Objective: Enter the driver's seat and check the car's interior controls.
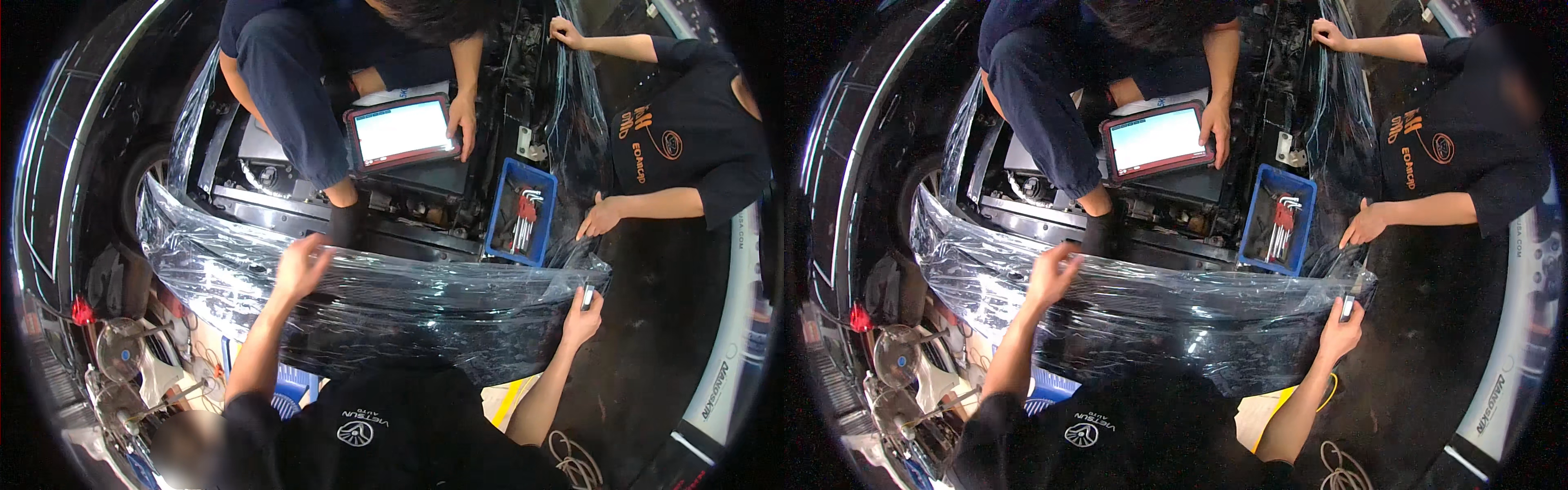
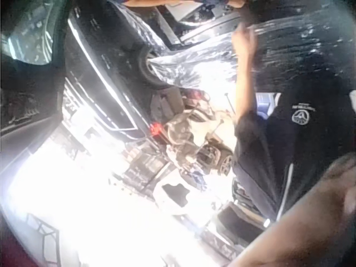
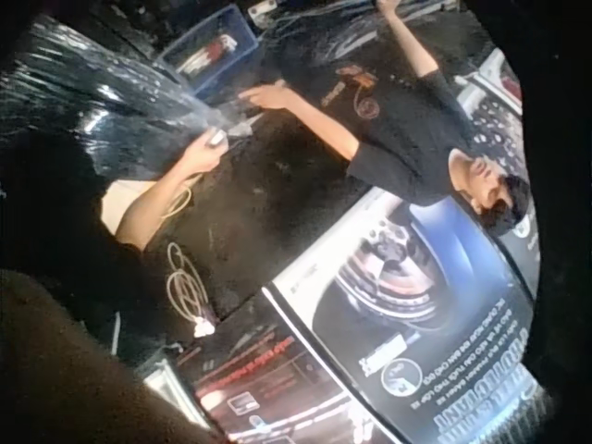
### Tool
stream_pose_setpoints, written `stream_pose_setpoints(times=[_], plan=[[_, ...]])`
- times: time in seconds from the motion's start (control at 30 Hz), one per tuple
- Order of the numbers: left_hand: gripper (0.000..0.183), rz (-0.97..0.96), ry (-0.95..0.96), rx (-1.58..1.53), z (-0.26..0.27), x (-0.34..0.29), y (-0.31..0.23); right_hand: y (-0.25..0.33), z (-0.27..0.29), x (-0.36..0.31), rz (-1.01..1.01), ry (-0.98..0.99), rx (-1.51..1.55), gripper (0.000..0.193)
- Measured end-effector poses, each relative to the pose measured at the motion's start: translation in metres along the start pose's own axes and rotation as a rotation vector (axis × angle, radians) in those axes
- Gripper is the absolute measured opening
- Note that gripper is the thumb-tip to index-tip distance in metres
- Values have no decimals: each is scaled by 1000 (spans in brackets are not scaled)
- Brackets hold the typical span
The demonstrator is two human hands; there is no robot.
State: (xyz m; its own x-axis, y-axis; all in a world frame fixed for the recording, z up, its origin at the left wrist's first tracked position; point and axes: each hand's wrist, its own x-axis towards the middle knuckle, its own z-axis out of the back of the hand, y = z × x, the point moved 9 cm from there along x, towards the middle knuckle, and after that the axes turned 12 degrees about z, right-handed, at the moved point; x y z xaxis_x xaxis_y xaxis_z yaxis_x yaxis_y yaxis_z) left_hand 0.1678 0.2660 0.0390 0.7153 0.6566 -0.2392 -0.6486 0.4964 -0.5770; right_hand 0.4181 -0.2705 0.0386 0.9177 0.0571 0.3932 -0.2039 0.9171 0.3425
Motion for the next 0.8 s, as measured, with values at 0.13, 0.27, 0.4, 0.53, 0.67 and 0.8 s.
stream_pose_setpoints(times=[0.13, 0.27, 0.4, 0.53, 0.67, 0.8], plan=[[13, 236, -366, -5, 89, -79, 83, -2, -3, 0, -15, 27, -47, 40], [14, 137, -469, 37, 92, -139, 125, 3, -3, 0, -24, 17, 25, 40], [13, 106, -563, 32, 85, -147, 110, 3, 2, 0, -47, 16, 1, 40], [13, 106, -625, -58, 89, -150, 120, 1, -1, -2, -16, -10, -17, 38], [14, 125, -653, -64, 89, -151, 120, 8, 6, 0, -13, -25, 1, 38], [13, 133, -673, -89, 89, -152, 125, 4, 4, -1, -22, -26, 15, 38]])
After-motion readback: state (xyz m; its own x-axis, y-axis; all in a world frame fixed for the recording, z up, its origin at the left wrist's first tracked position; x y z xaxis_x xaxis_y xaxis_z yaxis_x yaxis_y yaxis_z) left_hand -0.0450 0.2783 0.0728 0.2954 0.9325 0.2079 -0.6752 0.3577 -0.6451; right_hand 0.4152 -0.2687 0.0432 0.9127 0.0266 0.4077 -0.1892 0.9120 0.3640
